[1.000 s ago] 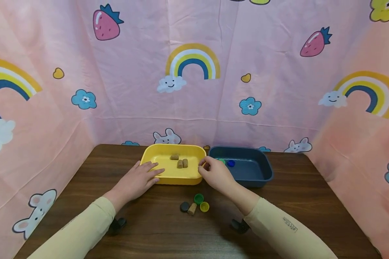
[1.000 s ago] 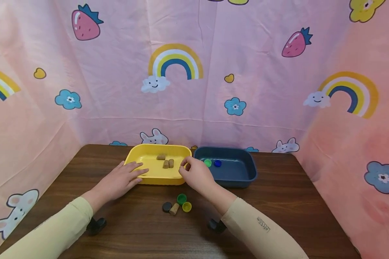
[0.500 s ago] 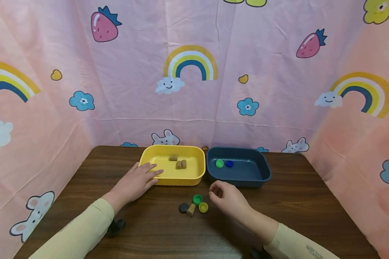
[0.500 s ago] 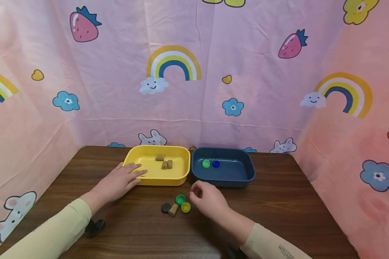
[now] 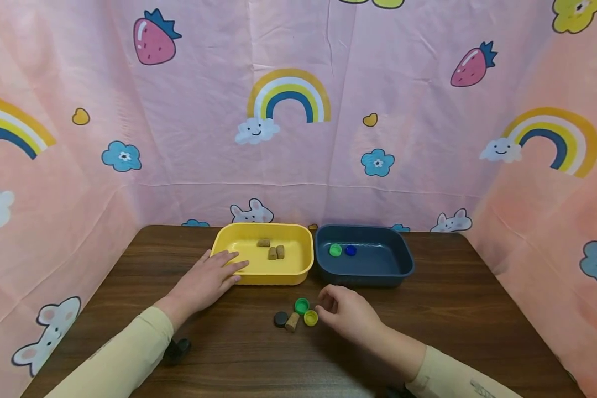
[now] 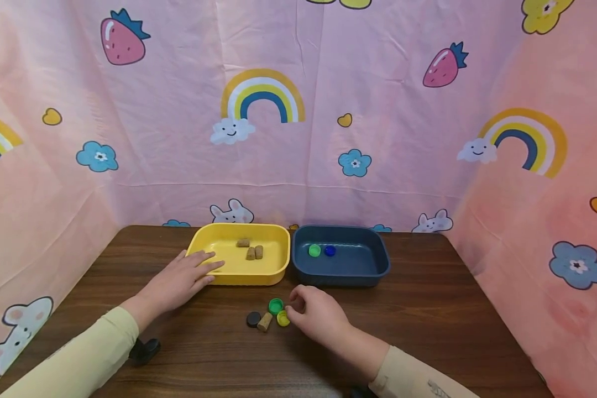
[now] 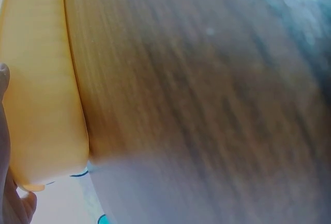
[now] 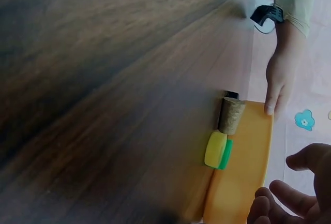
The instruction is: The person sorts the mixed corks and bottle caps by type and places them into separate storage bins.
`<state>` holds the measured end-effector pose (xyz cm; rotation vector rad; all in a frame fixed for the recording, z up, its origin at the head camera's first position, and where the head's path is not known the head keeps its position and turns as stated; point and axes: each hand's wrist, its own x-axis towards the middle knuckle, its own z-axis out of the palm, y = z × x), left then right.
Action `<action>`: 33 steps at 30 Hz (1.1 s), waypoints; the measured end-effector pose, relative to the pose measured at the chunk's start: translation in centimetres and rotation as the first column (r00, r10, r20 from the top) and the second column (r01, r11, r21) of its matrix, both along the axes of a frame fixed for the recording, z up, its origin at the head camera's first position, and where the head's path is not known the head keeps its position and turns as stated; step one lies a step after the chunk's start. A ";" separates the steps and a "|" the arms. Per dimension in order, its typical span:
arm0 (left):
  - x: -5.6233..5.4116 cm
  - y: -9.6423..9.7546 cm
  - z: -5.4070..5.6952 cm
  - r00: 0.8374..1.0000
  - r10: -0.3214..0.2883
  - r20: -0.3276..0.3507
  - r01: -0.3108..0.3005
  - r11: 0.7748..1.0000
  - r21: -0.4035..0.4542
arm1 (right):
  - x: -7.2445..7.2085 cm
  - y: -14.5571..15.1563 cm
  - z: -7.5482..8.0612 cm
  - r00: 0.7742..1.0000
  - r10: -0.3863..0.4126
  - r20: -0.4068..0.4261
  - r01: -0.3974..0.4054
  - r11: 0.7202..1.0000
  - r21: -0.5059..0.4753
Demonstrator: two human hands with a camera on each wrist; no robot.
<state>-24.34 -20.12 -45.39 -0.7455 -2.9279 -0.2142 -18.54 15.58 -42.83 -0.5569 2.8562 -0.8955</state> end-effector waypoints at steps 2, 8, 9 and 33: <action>0.0 0.0 0.0 1.000 0.003 0.001 -0.003 1.000 -0.002 | 0.0 -0.4 -0.1 0.999 0.026 -0.019 -0.025 0.999 0.044; 0.0 -0.1 0.1 1.000 0.000 0.002 0.000 1.000 -0.005 | 0.0 -1.3 -0.7 0.979 0.155 -0.131 -0.126 0.970 0.206; 0.0 -0.1 0.1 1.000 0.000 0.004 0.000 1.000 -0.003 | 0.0 -1.4 -0.8 0.973 0.178 -0.149 -0.141 0.963 0.229; 0.1 -0.1 0.2 1.000 -0.009 -0.014 0.009 1.000 -0.012 | -0.1 -2.2 -2.5 0.917 0.303 -0.258 -0.183 0.898 0.400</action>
